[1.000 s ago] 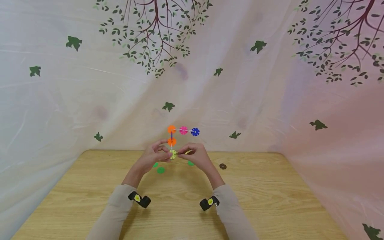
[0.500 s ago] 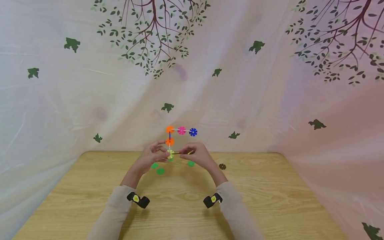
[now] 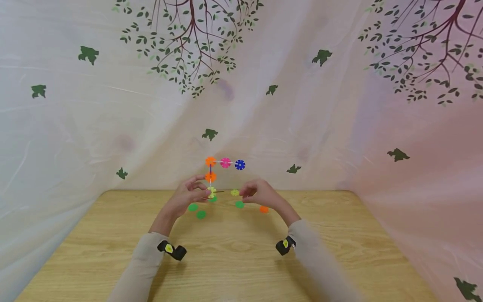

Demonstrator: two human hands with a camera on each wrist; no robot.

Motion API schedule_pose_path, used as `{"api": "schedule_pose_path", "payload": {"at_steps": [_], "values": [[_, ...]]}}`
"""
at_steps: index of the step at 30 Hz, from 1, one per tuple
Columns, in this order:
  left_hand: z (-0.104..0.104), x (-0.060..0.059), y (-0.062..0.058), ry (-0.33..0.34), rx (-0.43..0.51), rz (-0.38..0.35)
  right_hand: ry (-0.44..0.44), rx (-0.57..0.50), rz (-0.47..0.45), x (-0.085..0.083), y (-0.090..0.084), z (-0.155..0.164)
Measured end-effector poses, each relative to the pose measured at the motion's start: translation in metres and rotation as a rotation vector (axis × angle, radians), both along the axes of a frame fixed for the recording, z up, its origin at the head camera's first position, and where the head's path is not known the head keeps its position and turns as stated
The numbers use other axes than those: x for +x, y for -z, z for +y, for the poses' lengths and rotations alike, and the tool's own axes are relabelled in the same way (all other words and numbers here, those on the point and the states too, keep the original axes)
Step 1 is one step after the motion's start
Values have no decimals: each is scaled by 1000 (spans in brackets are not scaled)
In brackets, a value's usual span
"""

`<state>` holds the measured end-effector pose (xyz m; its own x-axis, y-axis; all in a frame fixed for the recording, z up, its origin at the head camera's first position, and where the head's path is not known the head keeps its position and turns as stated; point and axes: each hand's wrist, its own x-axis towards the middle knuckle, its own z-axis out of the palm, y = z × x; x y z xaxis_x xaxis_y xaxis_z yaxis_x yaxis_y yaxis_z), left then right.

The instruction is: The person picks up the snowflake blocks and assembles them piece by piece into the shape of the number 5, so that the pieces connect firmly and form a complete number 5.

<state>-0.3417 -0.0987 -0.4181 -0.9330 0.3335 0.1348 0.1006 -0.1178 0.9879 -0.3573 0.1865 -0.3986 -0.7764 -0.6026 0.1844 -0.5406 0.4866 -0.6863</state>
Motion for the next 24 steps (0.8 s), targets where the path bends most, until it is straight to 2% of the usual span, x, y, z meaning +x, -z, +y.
{"api": "schedule_pose_path", "payload": {"at_steps": [11, 24], "values": [[0, 2, 0, -11, -31, 13, 0, 112, -45, -13, 21, 34], [-1, 1, -1, -5, -33, 0, 38, 170, -56, -23, 40, 55]]}}
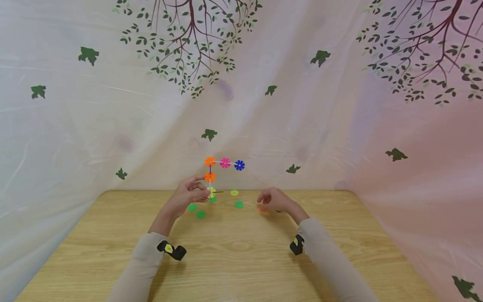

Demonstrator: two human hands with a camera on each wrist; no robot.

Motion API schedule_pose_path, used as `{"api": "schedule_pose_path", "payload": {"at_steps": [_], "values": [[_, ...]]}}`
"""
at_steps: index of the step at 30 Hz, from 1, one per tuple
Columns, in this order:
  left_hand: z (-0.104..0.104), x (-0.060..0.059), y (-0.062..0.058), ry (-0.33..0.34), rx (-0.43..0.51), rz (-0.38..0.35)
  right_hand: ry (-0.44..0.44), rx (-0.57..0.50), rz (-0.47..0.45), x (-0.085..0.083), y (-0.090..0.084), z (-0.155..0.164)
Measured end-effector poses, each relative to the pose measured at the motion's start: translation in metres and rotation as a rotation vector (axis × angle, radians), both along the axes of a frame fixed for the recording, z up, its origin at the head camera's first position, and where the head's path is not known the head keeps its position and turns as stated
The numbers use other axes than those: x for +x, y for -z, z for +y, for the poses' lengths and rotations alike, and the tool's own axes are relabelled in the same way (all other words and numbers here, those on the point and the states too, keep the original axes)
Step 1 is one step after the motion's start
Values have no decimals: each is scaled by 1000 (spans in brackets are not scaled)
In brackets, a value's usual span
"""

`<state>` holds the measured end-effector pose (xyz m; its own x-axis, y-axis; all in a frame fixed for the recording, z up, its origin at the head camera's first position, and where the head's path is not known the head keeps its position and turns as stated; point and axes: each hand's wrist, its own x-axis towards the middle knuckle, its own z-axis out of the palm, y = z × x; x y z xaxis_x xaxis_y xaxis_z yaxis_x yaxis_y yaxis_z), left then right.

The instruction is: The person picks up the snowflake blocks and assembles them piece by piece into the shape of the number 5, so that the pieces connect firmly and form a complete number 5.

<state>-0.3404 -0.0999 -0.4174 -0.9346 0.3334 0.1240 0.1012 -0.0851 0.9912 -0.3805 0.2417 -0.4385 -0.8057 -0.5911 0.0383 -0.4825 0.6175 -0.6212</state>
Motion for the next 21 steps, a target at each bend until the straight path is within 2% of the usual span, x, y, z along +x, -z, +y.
{"api": "schedule_pose_path", "payload": {"at_steps": [10, 21], "values": [[0, 0, 0, -4, 1, -2, 16, 8, -49, -4, 8, 8], [0, 0, 2, 2, -5, 18, 13, 30, -31, -2, 8, 8]]}}
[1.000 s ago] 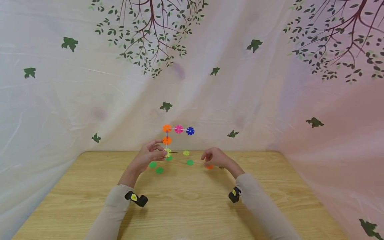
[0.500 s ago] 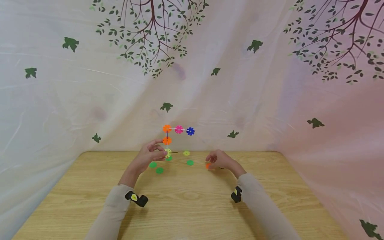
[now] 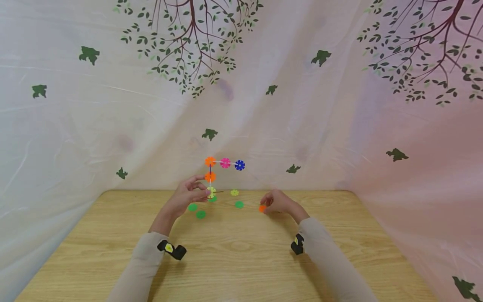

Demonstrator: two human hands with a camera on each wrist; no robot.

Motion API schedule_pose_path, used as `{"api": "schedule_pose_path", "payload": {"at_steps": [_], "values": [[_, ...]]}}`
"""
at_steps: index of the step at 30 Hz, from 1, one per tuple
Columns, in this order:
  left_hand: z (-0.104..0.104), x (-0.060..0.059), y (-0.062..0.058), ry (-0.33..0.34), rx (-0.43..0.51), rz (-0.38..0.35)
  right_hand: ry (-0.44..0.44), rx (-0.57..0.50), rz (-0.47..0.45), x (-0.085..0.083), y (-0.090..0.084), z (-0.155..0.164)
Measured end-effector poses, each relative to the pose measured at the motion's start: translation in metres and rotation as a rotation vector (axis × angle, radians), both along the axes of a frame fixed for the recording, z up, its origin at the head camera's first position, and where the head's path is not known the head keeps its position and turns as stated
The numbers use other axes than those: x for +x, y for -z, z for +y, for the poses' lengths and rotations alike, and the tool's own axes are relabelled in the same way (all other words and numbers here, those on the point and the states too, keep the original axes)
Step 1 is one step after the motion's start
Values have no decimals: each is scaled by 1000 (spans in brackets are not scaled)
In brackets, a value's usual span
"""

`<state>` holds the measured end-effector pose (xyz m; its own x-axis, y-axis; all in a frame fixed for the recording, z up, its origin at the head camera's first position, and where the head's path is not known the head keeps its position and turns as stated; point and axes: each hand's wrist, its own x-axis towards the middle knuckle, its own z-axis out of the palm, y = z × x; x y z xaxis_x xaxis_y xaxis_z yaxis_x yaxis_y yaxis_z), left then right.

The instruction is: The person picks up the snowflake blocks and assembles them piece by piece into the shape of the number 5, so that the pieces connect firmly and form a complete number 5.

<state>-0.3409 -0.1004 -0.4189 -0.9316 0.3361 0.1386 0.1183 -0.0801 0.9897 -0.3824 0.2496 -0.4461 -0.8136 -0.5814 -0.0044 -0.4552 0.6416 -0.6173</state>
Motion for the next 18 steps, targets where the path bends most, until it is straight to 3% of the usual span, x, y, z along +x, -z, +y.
{"api": "schedule_pose_path", "payload": {"at_steps": [18], "values": [[-1, 0, -1, -5, -22, -29, 35, 9, -43, -4, 6, -1]]}}
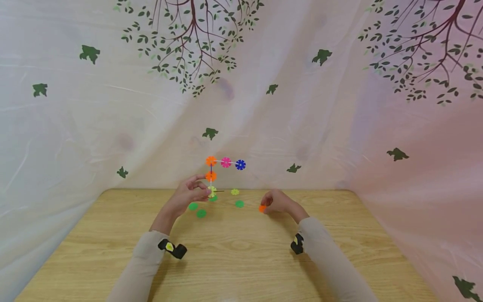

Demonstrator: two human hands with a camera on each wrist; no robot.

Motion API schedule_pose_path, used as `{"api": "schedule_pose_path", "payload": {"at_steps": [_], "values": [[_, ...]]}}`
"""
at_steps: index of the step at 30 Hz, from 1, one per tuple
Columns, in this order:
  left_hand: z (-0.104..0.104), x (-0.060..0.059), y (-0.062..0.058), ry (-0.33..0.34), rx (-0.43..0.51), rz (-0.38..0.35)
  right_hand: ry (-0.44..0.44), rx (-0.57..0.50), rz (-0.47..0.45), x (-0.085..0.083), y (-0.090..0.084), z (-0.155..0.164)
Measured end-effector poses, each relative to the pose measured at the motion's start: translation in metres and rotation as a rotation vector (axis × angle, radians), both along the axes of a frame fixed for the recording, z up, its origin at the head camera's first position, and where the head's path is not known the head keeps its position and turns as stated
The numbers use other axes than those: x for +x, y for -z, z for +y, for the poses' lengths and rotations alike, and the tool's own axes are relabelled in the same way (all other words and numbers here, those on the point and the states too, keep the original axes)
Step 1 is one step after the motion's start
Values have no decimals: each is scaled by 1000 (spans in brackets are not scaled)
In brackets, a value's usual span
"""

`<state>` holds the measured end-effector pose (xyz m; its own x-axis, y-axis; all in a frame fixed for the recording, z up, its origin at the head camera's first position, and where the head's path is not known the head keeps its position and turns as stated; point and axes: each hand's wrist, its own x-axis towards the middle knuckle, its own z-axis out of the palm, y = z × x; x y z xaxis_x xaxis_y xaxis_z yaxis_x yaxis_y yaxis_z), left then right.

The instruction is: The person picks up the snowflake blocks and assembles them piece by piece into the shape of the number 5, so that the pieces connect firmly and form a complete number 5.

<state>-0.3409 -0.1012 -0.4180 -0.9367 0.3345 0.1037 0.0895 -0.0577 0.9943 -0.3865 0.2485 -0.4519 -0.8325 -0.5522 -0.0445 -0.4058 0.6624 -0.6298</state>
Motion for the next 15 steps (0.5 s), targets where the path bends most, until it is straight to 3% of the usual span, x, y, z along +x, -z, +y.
{"api": "schedule_pose_path", "payload": {"at_steps": [15], "values": [[0, 0, 0, -17, 13, 6, 13, -79, -4, 1, 3, -12]]}}
